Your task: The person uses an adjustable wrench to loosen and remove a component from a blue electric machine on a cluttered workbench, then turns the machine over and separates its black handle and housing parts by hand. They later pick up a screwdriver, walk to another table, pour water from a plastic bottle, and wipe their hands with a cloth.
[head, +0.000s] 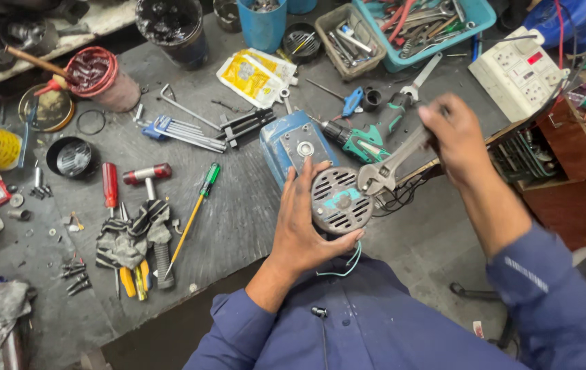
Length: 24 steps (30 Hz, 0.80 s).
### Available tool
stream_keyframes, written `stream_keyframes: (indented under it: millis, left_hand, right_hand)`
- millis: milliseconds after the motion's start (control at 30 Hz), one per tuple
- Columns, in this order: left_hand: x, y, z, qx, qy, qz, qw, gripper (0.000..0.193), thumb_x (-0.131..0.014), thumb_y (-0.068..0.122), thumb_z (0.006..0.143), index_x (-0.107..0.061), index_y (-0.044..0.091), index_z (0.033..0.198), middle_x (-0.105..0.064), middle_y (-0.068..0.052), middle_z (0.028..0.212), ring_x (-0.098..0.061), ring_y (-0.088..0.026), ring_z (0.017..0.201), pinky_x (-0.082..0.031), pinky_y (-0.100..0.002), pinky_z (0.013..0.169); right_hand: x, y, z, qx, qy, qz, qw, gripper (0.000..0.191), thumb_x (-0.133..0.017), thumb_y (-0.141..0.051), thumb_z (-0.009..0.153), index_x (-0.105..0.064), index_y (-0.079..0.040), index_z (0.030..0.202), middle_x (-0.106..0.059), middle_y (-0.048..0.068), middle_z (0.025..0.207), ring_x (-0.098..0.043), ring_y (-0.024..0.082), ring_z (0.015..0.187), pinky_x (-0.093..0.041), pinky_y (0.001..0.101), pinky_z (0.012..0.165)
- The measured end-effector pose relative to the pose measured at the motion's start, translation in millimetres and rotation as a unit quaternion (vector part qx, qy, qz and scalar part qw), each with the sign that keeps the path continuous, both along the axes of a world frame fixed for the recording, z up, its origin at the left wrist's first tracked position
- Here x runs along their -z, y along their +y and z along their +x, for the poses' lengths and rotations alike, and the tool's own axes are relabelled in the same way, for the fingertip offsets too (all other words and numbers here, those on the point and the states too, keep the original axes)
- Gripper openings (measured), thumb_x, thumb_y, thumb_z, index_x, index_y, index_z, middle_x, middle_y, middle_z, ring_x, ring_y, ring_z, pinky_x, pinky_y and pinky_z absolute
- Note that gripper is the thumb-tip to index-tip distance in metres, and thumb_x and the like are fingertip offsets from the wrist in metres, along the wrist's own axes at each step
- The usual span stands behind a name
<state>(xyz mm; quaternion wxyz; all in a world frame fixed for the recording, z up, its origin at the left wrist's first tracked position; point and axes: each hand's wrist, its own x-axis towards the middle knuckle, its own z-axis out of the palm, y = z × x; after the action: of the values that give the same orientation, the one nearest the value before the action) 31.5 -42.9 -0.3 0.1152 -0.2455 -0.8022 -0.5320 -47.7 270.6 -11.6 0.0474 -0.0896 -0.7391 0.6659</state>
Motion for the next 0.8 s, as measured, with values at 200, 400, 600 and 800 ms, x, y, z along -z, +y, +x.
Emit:
stream_keyframes:
  millis: [200,400,600,800]
  left_hand:
    - [3,3,-3,-0.007,0.001,-0.007,1.000,0.134,-0.097,0.034,0.062,-0.016,-0.003,0.162,-0.054,-0.016,0.151,-0.051,-0.038,0.143,-0.024,-0.058,0.129]
    - [4,3,-8,-0.006,0.019,-0.008,1.000,0.135,-0.097,0.035,0.062,-0.014,-0.004,0.161,-0.053,-0.016,0.151,-0.051,-0.039,0.143,-0.024,-0.058,0.128]
    - [4,14,-14,-0.017,0.024,-0.022,0.999,0.140,-0.099,0.041,0.060,-0.013,-0.005,0.160,-0.053,-0.017,0.150,-0.049,-0.040,0.143,-0.025,-0.056,0.127]
    - [10,21,-11,-0.023,0.014,0.002,1.000,0.140,-0.096,0.039,0.066,-0.006,-0.005,0.164,-0.052,-0.017,0.152,-0.049,-0.038,0.146,-0.024,-0.055,0.131]
  right_hand:
    - [24,8,116,0.111,0.086,-0.051,0.989,0.026,-0.070,-0.013,0.104,-0.049,-0.008,0.090,-0.056,0.004,0.083,-0.053,0.012,0.071,-0.047,0.0275,0.065]
    - [19,-57,185,0.104,0.285,0.202,0.931,0.030,-0.071,-0.032,0.097,-0.049,-0.012,0.092,-0.057,0.009,0.097,-0.054,0.024,0.099,-0.044,0.0391,0.086]
    - [-30,-105,174,-0.118,0.453,0.435,0.769,0.029,-0.076,-0.041,0.095,-0.061,-0.022,0.110,-0.065,0.001,0.123,-0.052,0.029,0.122,-0.035,0.0529,0.107]
    - [-92,-166,122,-0.366,0.484,0.449,0.656,0.021,-0.067,-0.029,0.092,-0.072,-0.015,0.106,-0.071,0.002,0.114,-0.067,0.024,0.116,-0.045,0.0463,0.106]
